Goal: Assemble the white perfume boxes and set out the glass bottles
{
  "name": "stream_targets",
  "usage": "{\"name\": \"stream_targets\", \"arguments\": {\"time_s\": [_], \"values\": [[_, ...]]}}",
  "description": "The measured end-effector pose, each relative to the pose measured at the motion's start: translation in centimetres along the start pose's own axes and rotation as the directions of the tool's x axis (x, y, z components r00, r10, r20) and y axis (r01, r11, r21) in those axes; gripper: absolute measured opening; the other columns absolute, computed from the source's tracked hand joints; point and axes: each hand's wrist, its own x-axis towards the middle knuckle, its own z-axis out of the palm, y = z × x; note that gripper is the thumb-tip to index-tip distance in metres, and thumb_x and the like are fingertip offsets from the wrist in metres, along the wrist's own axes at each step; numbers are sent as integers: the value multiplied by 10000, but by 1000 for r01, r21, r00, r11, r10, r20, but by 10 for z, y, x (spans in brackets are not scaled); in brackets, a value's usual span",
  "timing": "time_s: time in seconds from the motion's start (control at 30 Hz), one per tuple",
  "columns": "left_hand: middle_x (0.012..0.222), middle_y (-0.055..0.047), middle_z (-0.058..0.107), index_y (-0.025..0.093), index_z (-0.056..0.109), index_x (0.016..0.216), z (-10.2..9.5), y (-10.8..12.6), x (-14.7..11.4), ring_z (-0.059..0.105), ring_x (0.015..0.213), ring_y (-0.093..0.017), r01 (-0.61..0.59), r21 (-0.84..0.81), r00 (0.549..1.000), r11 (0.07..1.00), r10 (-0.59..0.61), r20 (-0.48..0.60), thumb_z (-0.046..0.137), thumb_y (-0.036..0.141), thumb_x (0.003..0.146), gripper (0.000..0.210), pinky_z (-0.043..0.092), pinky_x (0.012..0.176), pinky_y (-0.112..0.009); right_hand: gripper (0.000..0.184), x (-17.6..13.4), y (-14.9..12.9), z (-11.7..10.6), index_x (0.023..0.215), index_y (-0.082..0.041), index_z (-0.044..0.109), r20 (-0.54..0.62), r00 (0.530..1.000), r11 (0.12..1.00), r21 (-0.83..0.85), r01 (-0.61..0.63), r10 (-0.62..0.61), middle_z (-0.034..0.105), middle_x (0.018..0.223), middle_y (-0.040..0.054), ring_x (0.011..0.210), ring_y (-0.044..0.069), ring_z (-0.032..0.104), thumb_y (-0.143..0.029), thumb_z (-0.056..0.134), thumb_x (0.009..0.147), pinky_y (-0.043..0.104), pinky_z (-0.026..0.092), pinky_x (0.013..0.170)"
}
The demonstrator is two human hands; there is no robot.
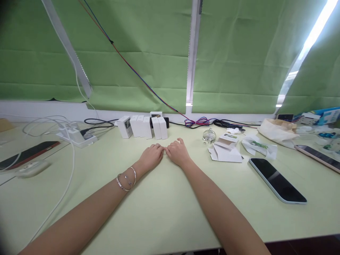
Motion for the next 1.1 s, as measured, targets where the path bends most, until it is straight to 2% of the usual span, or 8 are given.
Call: {"name": "stream_targets", "arguments": {"time_s": [0.13,0.23,0.37,0.57,0.73,0.87,0.97,1.1], "values": [[1314,-160,445,95,547,1091,-1,2,1,416,1192,-271,-7,1,997,1000,7,-71,372,169,870,291,380,909,-368,260,-1,2,1,1022,-149,584,7,1000,1000,13,-13,13,664,936,93,888,183,567,-121,369,879,304,351,834],[1188,-149,556,79,385,1281,-2,4,0,508,1094,-237,-34,-23,995,999,32,-91,373,138,857,429,342,949,-389,243,-2,3,2,990,-166,601,-9,1000,999,29,26,-26,582,1171,101,1107,216,473,-101,437,823,325,316,922],[1129,-136,588,111,526,1122,-2,7,-1,520,1073,-239,-41,-31,996,999,38,-83,365,157,860,312,358,915,-381,283,-2,3,4,1097,-138,554,58,998,999,52,-6,2,651,967,108,955,214,554,-163,387,869,360,356,889],[1056,-118,625,102,442,1227,2,5,-1,553,1016,-225,-29,-52,996,998,24,-90,367,138,848,388,322,952,-414,270,-1,3,5,1039,-134,593,80,996,997,69,22,-28,592,1134,119,1045,187,526,-144,394,856,304,374,895],[1141,-135,584,119,584,997,2,4,0,498,1114,-242,-46,-32,995,998,43,-94,372,155,848,261,330,945,-391,312,-2,4,4,1112,-124,564,80,997,997,73,7,-13,625,1072,112,1018,191,540,-136,389,854,322,370,907],[1015,-121,638,104,463,1201,1,5,0,564,1000,-232,-21,-40,997,999,18,-77,371,145,847,368,332,941,-421,277,-2,4,4,1040,-134,604,93,995,997,76,20,-27,622,1094,105,1047,190,530,-128,419,833,312,361,921],[1073,-130,617,126,547,1080,0,5,0,526,1077,-236,-28,-46,997,999,25,-74,377,154,850,287,349,930,-390,347,-2,4,4,1168,-123,530,91,996,998,70,4,-10,650,1001,106,970,194,562,-126,399,846,337,371,901],[1157,-146,576,108,516,1138,-1,5,0,502,1115,-242,-34,-40,996,999,30,-83,371,147,846,328,352,928,-377,270,-2,4,3,1012,-139,615,102,994,997,76,25,-33,585,1171,118,1100,192,503,-130,407,842,314,361,922]]}}
